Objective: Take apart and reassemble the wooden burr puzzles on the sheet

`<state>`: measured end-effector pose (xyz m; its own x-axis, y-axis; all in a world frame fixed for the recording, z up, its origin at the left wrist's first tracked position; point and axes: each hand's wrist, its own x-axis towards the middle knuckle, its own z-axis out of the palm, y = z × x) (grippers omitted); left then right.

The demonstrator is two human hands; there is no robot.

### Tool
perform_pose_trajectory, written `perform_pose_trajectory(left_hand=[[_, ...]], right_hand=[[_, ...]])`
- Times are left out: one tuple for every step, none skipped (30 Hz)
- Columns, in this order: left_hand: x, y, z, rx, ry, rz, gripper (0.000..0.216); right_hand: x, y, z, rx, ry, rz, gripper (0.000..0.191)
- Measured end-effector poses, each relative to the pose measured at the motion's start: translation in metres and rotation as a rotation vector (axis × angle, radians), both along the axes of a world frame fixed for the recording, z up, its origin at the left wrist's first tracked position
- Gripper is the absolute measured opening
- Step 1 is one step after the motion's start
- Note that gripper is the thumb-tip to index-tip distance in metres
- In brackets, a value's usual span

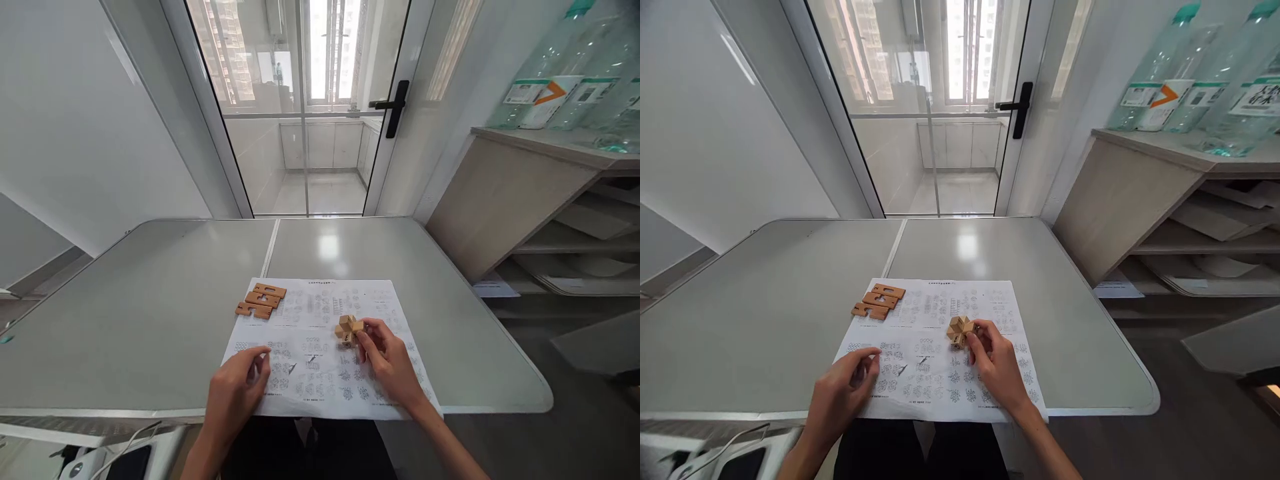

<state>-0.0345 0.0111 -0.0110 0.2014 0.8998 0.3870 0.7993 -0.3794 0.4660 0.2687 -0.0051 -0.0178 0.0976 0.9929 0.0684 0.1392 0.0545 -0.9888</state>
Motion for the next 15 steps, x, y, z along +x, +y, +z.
perform_pose_trajectory(left_hand=[[0.007, -0.002, 0.004, -0.037, -0.039, -0.048, 0.02], [0.015, -0.004, 0.009, -0.097, -0.089, -0.091, 0.021], [0.025, -0.007, 0.015, -0.173, -0.144, -0.131, 0.024], [0.036, -0.009, 0.02, -0.25, -0.201, -0.177, 0.029], [0.047, -0.011, 0.025, -0.325, -0.26, -0.22, 0.036], [0.058, -0.013, 0.03, -0.385, -0.322, -0.251, 0.044], [0.067, -0.014, 0.033, -0.452, -0.373, -0.283, 0.051], [0.074, -0.015, 0.035, -0.503, -0.42, -0.299, 0.056], [0.08, -0.014, 0.036, -0.543, -0.456, -0.317, 0.057], [0.084, -0.013, 0.036, -0.575, -0.492, -0.33, 0.056], [0.086, -0.011, 0.035, -0.599, -0.531, -0.337, 0.054], [0.087, -0.009, 0.033, -0.621, -0.572, -0.341, 0.053], [0.086, -0.007, 0.03, -0.643, -0.619, -0.341, 0.052], [0.085, -0.005, 0.027, -0.663, -0.664, -0.338, 0.052], [0.084, -0.004, 0.024, -0.681, -0.702, -0.338, 0.054]], right_hand=[[-0.003, -0.004, 0.001, -0.023, 0.046, 0.025, 0.039], [-0.007, -0.008, 0.003, -0.049, 0.098, 0.048, 0.04], [-0.011, -0.011, 0.004, -0.072, 0.153, 0.071, 0.041], [-0.016, -0.015, 0.006, -0.091, 0.206, 0.094, 0.041], [-0.021, -0.018, 0.008, -0.104, 0.257, 0.116, 0.041], [-0.026, -0.02, 0.01, -0.113, 0.303, 0.137, 0.041], [-0.03, -0.021, 0.013, -0.118, 0.344, 0.158, 0.04], [-0.034, -0.022, 0.015, -0.121, 0.379, 0.177, 0.04], [-0.037, -0.022, 0.018, -0.124, 0.406, 0.194, 0.039], [-0.039, -0.022, 0.02, -0.127, 0.424, 0.207, 0.038], [-0.041, -0.021, 0.022, -0.129, 0.434, 0.217, 0.038], [-0.042, -0.019, 0.024, -0.129, 0.435, 0.228, 0.039], [-0.042, -0.018, 0.025, -0.126, 0.425, 0.236, 0.039], [-0.041, -0.016, 0.025, -0.12, 0.404, 0.24, 0.04], [-0.041, -0.014, 0.025, -0.111, 0.374, 0.241, 0.04]])
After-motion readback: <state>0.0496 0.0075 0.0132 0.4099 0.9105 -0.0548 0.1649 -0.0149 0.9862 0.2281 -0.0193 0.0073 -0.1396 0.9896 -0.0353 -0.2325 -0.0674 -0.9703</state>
